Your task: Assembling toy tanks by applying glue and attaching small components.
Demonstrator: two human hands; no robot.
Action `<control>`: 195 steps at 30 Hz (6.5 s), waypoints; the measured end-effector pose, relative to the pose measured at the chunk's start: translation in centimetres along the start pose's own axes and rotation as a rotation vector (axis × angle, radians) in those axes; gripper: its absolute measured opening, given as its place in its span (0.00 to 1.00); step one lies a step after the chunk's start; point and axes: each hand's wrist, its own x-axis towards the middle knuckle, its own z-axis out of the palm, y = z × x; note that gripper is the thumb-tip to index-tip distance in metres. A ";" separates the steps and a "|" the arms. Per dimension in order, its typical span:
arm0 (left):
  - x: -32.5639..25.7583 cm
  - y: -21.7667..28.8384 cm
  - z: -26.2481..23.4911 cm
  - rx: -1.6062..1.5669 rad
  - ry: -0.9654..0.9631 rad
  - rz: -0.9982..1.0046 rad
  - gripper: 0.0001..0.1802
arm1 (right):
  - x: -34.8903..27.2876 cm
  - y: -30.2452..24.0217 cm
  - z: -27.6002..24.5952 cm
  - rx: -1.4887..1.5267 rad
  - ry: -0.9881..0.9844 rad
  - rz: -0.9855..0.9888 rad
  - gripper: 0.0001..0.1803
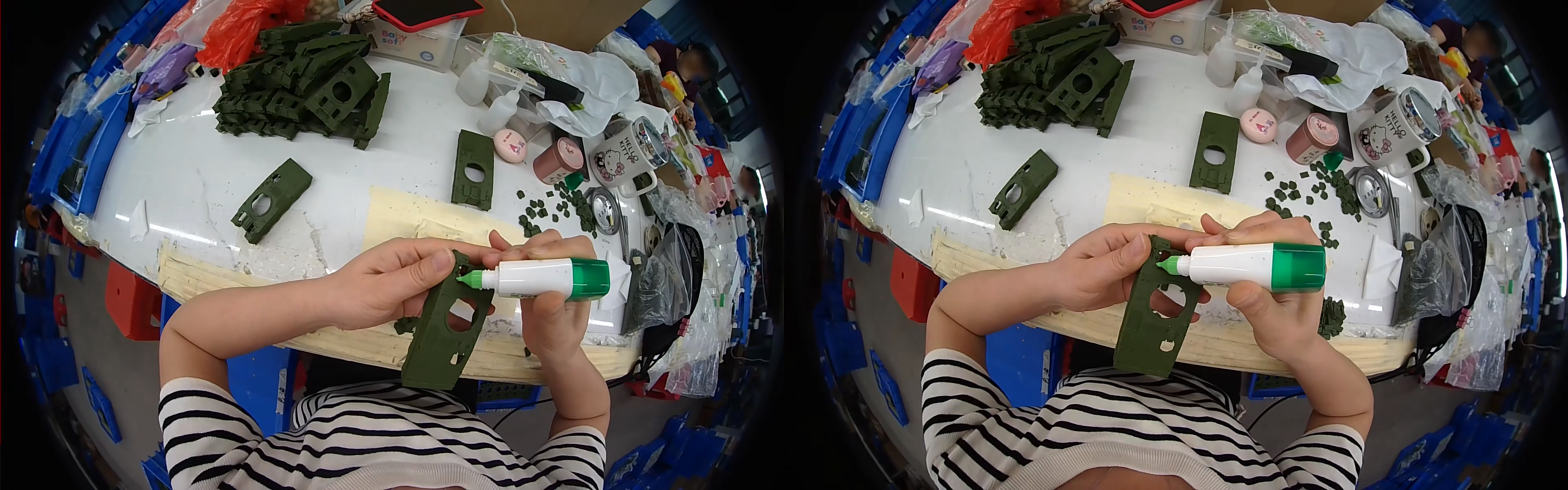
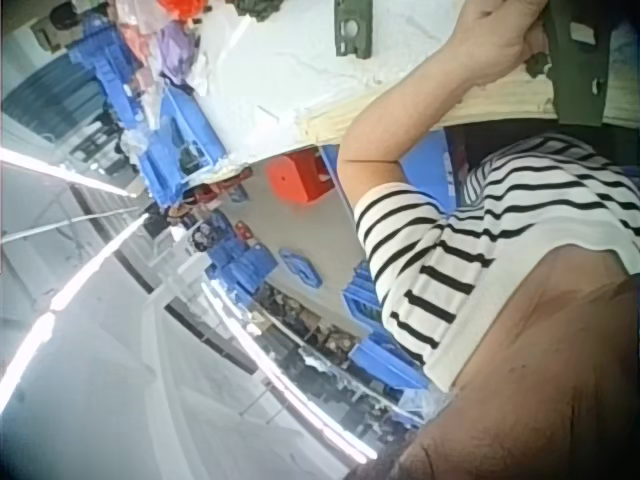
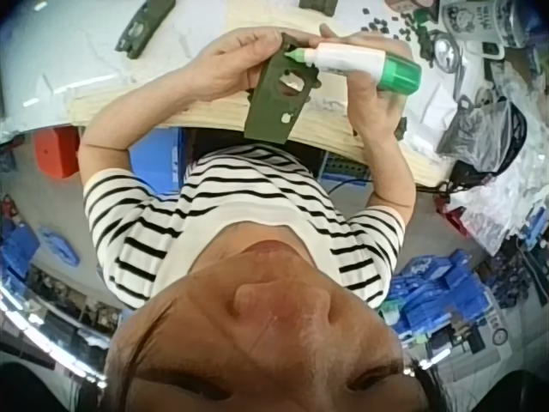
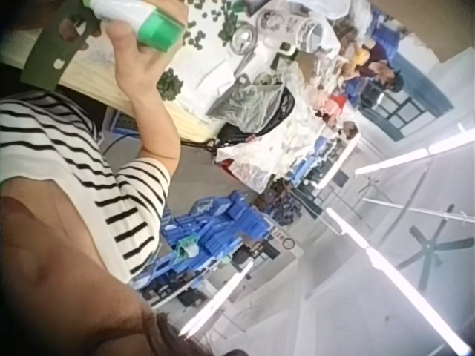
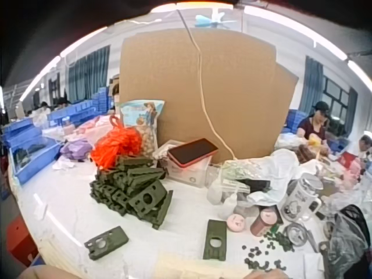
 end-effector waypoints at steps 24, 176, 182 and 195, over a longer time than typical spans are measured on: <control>0.0 0.0 -0.6 0.176 0.048 0.081 0.28 | 0.5 -1.2 -0.7 -0.053 0.086 0.007 0.23; 5.2 9.6 -7.0 2.019 0.912 0.212 0.12 | -0.6 -2.6 -2.2 0.083 0.166 -0.020 0.23; 6.1 10.4 -7.8 1.710 0.960 0.323 0.13 | -0.4 -2.5 -2.1 0.116 0.164 -0.019 0.22; 2.2 7.3 2.9 1.067 0.337 0.304 0.17 | 0.4 -3.1 -3.3 0.045 0.219 -0.112 0.27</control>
